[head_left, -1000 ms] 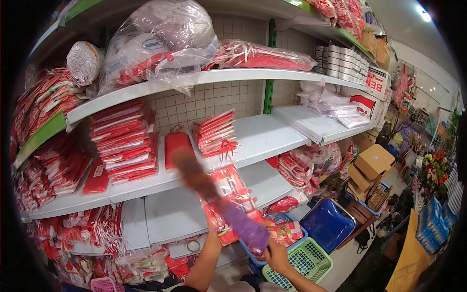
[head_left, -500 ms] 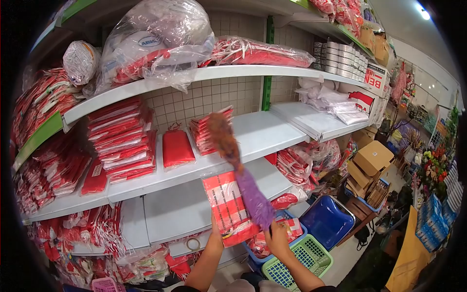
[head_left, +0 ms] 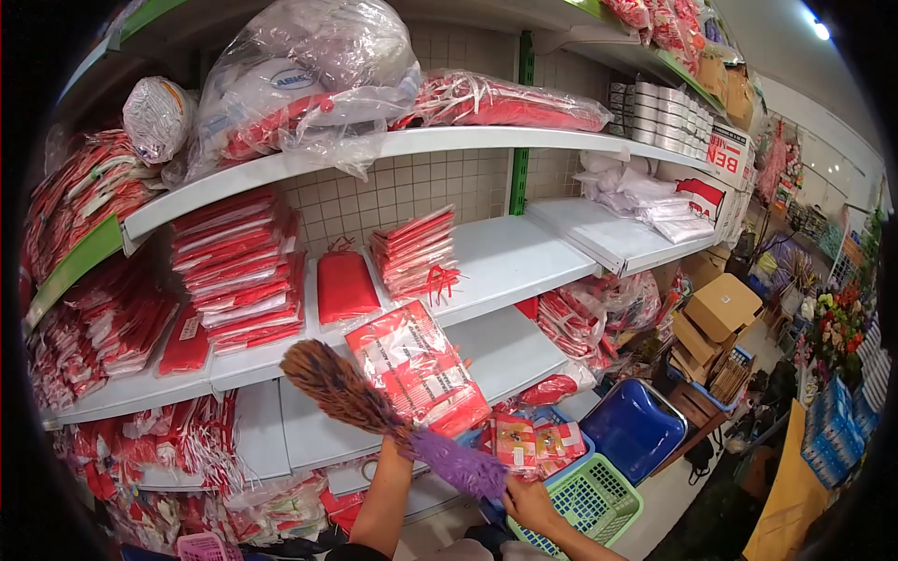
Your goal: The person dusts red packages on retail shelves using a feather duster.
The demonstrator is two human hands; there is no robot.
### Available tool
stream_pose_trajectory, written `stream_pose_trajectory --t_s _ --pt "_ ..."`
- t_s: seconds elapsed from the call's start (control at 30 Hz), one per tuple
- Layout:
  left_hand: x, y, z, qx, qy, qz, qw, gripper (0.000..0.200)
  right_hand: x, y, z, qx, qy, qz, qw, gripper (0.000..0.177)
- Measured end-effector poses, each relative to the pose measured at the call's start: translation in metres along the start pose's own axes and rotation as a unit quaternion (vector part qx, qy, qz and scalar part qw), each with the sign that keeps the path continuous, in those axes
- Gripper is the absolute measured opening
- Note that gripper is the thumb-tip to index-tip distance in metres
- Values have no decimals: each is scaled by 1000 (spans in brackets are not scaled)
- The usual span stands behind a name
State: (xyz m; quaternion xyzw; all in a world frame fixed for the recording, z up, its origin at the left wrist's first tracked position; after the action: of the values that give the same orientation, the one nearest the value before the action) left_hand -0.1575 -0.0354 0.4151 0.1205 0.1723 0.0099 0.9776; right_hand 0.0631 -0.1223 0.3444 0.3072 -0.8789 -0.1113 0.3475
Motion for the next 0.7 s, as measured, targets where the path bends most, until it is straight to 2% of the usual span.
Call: stream_pose_trajectory --t_s 0.1,0.2,0.3,0.4,0.53,0.57,0.67,0.7 --pt "-1 -1 -16 -26 -13 21 999 67 -9 13 -8 -58 26 81 995 21" --pt "-2 -5 -34 -57 -21 43 997 64 -18 20 -3 -123 79 108 983 22" --pt "-3 -3 -48 -80 -19 57 995 62 -1 23 -3 -56 44 22 997 22" --pt "-2 1 -56 -97 -13 62 993 59 -8 34 -10 -4 -22 41 999 33" --pt "6 4 -71 -122 0 56 991 56 -27 62 -32 -159 26 55 985 28" --pt "9 5 -75 -129 6 53 990 56 -28 72 -40 -220 89 19 971 23" --pt "18 13 -86 -146 24 43 988 54 -54 97 -62 -256 141 133 947 20" --pt "19 17 -87 -148 31 41 988 53 -65 108 -70 -267 139 140 943 19"
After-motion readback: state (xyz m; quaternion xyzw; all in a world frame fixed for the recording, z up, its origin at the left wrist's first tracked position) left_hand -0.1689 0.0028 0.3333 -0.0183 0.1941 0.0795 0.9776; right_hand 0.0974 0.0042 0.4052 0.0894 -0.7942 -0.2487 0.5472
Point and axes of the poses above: each hand's wrist, its own y-axis towards the middle knuckle, its own z-axis out of the palm, x = y × z, the point moved 4 cm from there along y, towards the middle knuckle, and after that the axes turned 9 degrees about -x, right-handed, at the moved point
